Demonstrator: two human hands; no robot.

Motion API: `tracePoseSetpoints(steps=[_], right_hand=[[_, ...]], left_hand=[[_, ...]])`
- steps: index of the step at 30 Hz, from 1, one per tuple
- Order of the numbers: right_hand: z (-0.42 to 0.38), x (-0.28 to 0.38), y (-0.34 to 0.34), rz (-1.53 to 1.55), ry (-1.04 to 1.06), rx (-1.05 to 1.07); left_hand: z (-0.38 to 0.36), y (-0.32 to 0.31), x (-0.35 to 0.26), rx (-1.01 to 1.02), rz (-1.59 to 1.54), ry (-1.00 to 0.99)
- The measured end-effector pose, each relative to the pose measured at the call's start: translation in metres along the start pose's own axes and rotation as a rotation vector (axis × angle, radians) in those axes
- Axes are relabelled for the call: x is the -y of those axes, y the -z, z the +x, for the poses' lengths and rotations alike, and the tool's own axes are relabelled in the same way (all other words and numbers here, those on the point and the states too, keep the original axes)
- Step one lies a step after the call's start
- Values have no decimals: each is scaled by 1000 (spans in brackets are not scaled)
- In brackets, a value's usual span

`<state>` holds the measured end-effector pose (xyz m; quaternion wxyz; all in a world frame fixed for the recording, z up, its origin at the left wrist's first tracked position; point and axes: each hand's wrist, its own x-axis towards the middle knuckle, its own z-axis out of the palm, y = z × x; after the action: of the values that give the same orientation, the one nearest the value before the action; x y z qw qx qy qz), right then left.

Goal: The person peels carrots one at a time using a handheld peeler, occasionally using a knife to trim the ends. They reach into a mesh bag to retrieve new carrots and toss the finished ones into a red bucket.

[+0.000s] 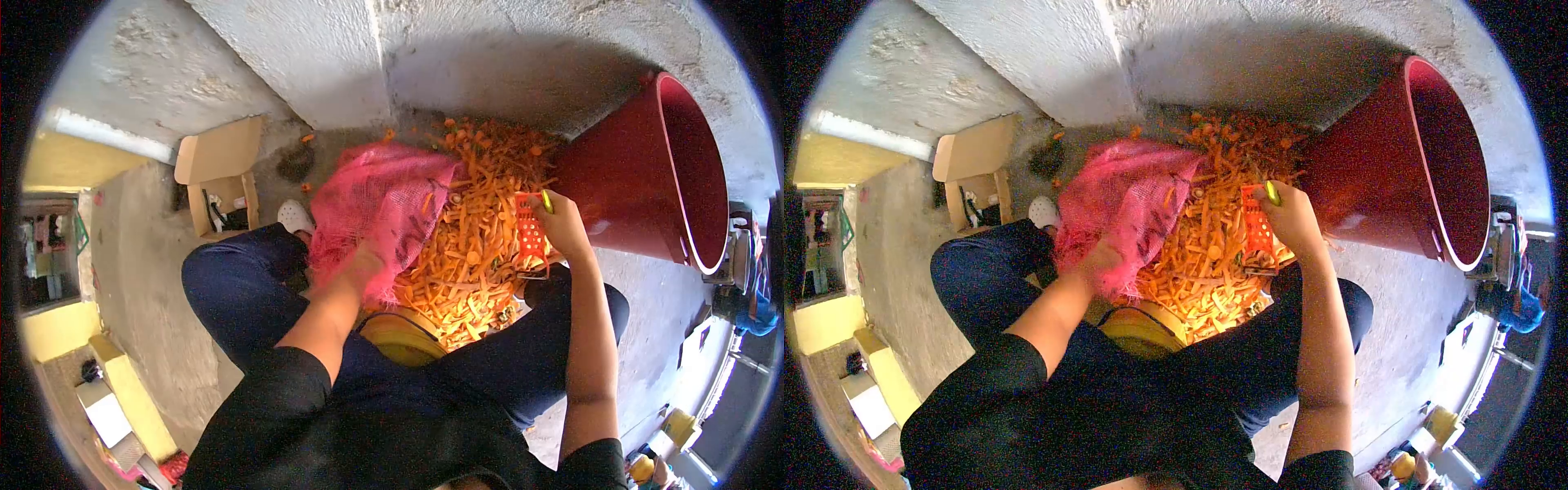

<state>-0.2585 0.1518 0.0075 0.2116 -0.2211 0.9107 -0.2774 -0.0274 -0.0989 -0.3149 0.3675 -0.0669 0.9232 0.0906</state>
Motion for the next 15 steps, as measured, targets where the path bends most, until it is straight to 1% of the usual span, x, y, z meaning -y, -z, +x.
tracePoseSetpoints(steps=[4, 7, 10, 12, 15], right_hand=[[15, -7, -10, 15, 45, -6], [22, -3, -12, -32, -28, 75], [29, -4, -18, 13, 55, 54], [32, 2, -19, 11, 62, 74], [35, 14, -18, 30, 16, 103]], left_hand=[[9, 9, -53, -54, -128, -85], [18, 23, -86, -90, -203, -153], [21, 41, -115, -133, -291, -236], [21, 57, -139, -162, -369, -319], [16, 71, -147, -191, -459, -369]])
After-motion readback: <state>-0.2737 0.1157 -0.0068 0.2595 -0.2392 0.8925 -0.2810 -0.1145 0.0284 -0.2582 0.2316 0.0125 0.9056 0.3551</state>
